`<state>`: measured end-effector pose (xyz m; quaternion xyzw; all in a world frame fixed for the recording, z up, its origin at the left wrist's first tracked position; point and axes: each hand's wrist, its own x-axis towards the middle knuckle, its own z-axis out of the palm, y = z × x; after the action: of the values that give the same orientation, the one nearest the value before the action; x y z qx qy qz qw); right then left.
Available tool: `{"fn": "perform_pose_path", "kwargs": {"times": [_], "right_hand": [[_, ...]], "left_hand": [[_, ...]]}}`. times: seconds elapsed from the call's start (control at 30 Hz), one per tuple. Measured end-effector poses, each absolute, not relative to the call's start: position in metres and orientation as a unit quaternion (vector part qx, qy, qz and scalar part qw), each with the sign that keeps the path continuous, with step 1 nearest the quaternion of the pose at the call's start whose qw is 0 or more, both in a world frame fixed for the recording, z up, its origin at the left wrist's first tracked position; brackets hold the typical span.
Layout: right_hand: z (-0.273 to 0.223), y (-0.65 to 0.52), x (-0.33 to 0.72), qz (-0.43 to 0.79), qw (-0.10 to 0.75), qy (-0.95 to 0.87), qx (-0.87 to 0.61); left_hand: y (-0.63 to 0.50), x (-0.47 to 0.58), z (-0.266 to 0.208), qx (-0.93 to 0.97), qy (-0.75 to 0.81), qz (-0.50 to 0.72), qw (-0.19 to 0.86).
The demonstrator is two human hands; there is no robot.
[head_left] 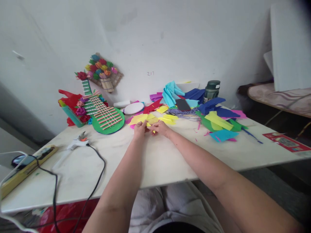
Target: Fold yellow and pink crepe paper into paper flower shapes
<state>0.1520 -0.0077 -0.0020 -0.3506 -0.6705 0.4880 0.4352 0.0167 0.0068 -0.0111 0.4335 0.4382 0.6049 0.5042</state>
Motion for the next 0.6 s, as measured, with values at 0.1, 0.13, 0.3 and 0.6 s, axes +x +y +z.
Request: {"fn": "perform_pose_path", "kwargs": {"times": [0.1, 0.13, 0.3, 0.6], "right_hand": [[-0.007, -0.002, 0.152, 0.479, 0.447, -0.672, -0.345], [-0.008, -0.001, 0.152, 0.481, 0.450, -0.667, -0.347], [-0.010, 0.004, 0.150, 0.493, 0.463, -0.633, -0.377], [0.002, 0.003, 0.155, 0.498, 0.474, -0.570, -0.450]], "left_hand": [[0.005, 0.017, -0.010, 0.450, 0.409, 0.586, 0.535], [0.005, 0.016, -0.010, 0.454, 0.406, 0.580, 0.542], [0.004, 0.016, -0.009, 0.439, 0.411, 0.594, 0.534], [0.000, 0.016, 0.000, 0.360, 0.388, 0.657, 0.537]]}}
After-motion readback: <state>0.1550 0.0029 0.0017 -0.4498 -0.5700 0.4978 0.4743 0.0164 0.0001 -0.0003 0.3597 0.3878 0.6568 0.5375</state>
